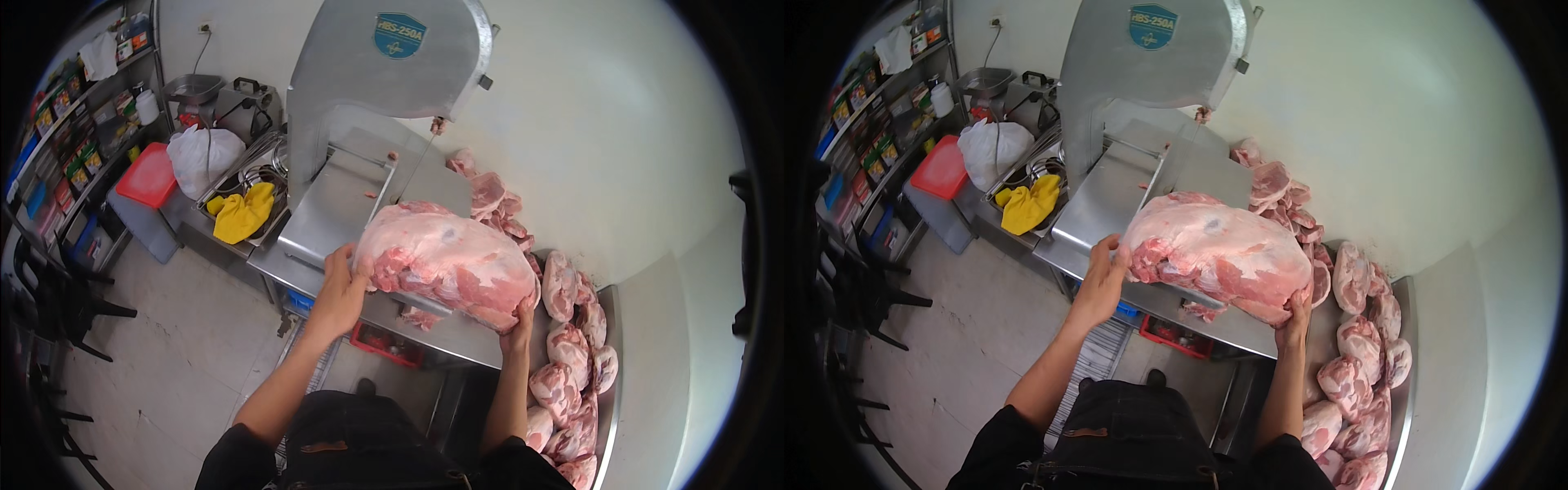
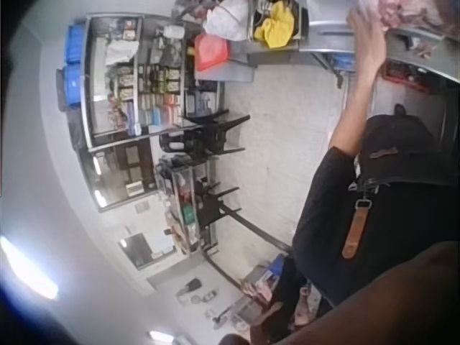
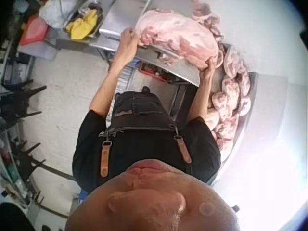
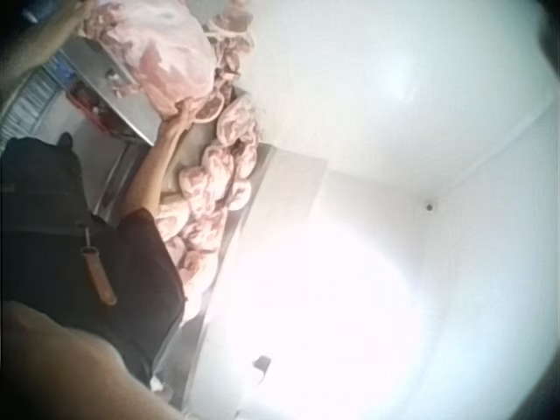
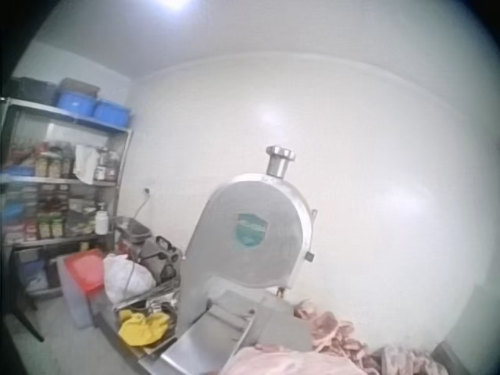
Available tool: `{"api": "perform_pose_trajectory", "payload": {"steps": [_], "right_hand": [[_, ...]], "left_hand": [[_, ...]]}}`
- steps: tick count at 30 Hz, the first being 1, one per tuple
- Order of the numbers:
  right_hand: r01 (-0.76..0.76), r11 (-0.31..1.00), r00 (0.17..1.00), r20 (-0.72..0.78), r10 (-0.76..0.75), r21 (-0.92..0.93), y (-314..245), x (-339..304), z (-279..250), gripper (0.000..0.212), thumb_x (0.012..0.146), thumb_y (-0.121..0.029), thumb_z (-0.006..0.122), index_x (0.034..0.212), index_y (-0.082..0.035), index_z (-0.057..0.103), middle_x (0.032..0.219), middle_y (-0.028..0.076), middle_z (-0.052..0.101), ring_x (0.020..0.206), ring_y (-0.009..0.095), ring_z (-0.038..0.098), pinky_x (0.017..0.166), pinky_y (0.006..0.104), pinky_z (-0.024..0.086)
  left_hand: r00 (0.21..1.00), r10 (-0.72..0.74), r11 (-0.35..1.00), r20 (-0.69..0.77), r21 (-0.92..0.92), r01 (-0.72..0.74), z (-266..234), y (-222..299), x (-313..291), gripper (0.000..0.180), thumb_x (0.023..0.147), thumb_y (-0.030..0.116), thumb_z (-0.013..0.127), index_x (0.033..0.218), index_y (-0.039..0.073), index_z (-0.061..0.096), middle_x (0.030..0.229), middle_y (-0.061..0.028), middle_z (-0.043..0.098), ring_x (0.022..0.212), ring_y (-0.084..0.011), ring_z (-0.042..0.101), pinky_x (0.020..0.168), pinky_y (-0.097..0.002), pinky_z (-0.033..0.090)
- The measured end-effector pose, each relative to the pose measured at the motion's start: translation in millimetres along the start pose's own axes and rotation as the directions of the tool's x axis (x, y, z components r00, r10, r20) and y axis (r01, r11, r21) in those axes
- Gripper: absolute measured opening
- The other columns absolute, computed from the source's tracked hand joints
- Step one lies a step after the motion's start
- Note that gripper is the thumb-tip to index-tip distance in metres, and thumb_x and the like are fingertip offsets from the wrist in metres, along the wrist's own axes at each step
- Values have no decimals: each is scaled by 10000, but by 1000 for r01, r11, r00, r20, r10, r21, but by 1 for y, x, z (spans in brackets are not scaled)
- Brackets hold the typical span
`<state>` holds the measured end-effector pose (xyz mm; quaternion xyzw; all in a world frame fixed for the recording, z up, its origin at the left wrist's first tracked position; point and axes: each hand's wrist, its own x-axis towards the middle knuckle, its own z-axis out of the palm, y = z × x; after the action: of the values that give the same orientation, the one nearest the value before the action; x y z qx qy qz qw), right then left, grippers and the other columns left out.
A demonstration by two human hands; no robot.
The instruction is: The person uses a band saw to cut large pieces of raw meat into smaller portions. They repeatedly position the meat against the blade, guide it through the cut, and place the resulting pieces onto a metal tray.
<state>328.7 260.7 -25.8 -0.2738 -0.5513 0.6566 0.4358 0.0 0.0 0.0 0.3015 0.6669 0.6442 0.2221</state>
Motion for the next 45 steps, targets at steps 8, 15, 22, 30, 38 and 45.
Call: {"api": "perform_pose_trajectory", "payload": {"steps": [8, 15, 22, 30, 38, 45], "right_hand": [[71, 997, 996, 55, -73, 40, -8, 3, 10, 844, 1053, -512, 662, 1700, -131, 276, 1615, 103, 478, 1436, 282, 539, 1144, 452, 518], [48, 996, 997, 61, -53, 76, -4, 5, 1, 762, 1063, -491, 650, 1660, -128, 346, 1586, 104, 514, 1426, 294, 554, 1135, 488, 529], [40, 992, 993, 102, -53, 123, 5, 10, -15, 709, 1034, -378, 624, 1624, -61, 392, 1550, 140, 563, 1402, 321, 585, 1159, 506, 508], [-43, 986, 994, 110, 26, 159, 17, 22, -30, 721, 981, -292, 624, 1627, -85, 380, 1553, 129, 549, 1408, 312, 571, 1161, 488, 506], [-20, 989, 995, 98, 5, 148, 28, 34, -44, 737, 1004, -348, 650, 1647, -125, 367, 1564, 119, 537, 1415, 315, 561, 1144, 484, 516], [62, 994, 992, 104, -71, 91, 18, 30, -18, 820, 972, -302, 697, 1671, -116, 310, 1606, 119, 488, 1428, 306, 547, 1142, 475, 514]], "left_hand": [[841, 484, 866, -243, 272, -419, 12, 39, -47, 334, 946, 29, 759, 1271, 24, 680, 1229, -178, 656, 1078, -343, 687, 941, -410, 569], [800, 545, 822, -251, 349, -450, 20, 41, -46, 307, 935, 0, 743, 1240, 35, 735, 1217, -172, 662, 1084, -371, 677, 945, -449, 563], [754, 634, 733, -175, 449, -512, 40, 54, -56, 311, 917, 13, 749, 1227, 5, 716, 1267, -146, 637, 1137, -363, 631, 995, -451, 544], [764, 626, 718, -156, 498, -486, 42, 55, -54, 335, 905, -12, 739, 1237, -18, 700, 1289, -151, 626, 1165, -366, 626, 1012, -453, 542], [760, 633, 707, -149, 512, -489, 48, 57, -51, 340, 908, -46, 713, 1246, -24, 695, 1285, -162, 629, 1170, -380, 628, 1027, -459, 536], [751, 648, 688, -126, 518, -507, 51, 49, -42, 477, 816, -97, 689, 1290, -53, 664, 1327, -186, 610, 1201, -394, 605, 1028, -470, 533]]}}
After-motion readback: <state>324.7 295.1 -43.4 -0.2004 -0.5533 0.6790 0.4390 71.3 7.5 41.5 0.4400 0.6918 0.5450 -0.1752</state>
